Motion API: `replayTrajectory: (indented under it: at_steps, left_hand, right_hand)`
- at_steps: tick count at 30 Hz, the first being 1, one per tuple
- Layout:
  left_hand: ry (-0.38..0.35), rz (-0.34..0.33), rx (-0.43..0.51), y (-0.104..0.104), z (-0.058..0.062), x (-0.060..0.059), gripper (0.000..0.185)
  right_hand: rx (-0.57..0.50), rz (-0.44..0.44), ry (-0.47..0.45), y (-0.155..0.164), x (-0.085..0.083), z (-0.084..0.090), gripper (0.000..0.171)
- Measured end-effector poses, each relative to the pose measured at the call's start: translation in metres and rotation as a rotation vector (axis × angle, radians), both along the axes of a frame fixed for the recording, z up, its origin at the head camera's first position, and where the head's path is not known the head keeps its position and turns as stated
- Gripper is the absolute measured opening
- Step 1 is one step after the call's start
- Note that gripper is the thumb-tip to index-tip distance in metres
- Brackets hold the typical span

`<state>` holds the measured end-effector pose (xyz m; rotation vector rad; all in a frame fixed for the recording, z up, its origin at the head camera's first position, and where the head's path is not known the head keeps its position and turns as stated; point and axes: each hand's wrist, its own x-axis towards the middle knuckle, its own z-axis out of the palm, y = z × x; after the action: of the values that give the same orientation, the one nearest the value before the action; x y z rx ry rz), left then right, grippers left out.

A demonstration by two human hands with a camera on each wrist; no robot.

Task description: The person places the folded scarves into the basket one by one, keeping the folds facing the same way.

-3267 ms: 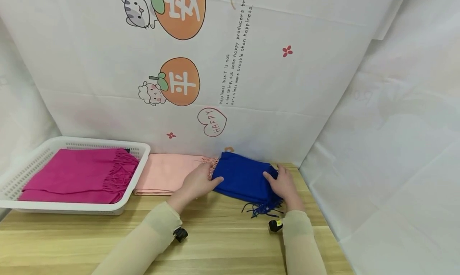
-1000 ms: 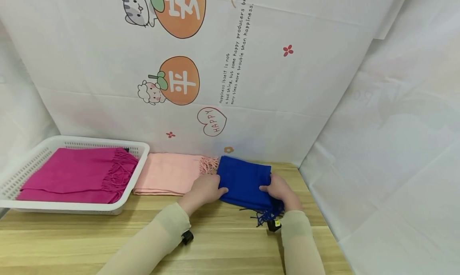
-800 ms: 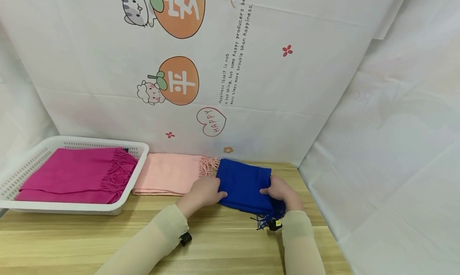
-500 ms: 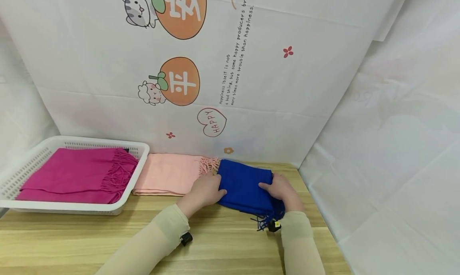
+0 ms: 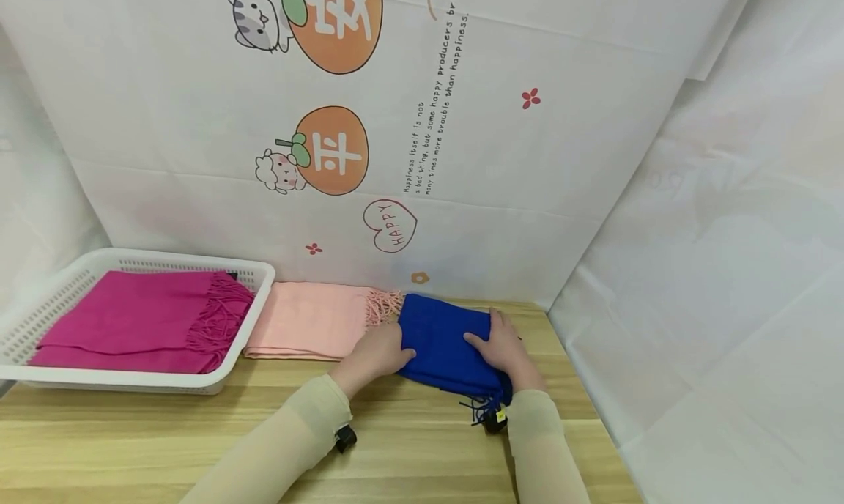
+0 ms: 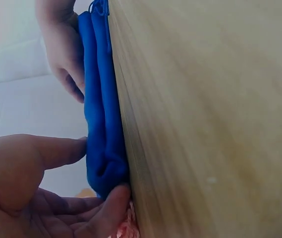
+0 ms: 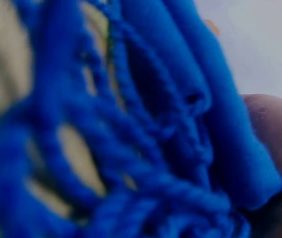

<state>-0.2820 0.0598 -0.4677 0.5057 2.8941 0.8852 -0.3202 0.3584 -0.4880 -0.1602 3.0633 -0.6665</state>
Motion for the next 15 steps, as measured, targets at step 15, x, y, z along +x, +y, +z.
replayTrajectory:
  at_steps: [15]
  left_hand:
    - [-0.038, 0.008, 0.080, 0.005, -0.008, -0.005, 0.039]
  right_hand:
    - [-0.024, -0.003, -0.101, -0.008, 0.007, 0.014, 0.072]
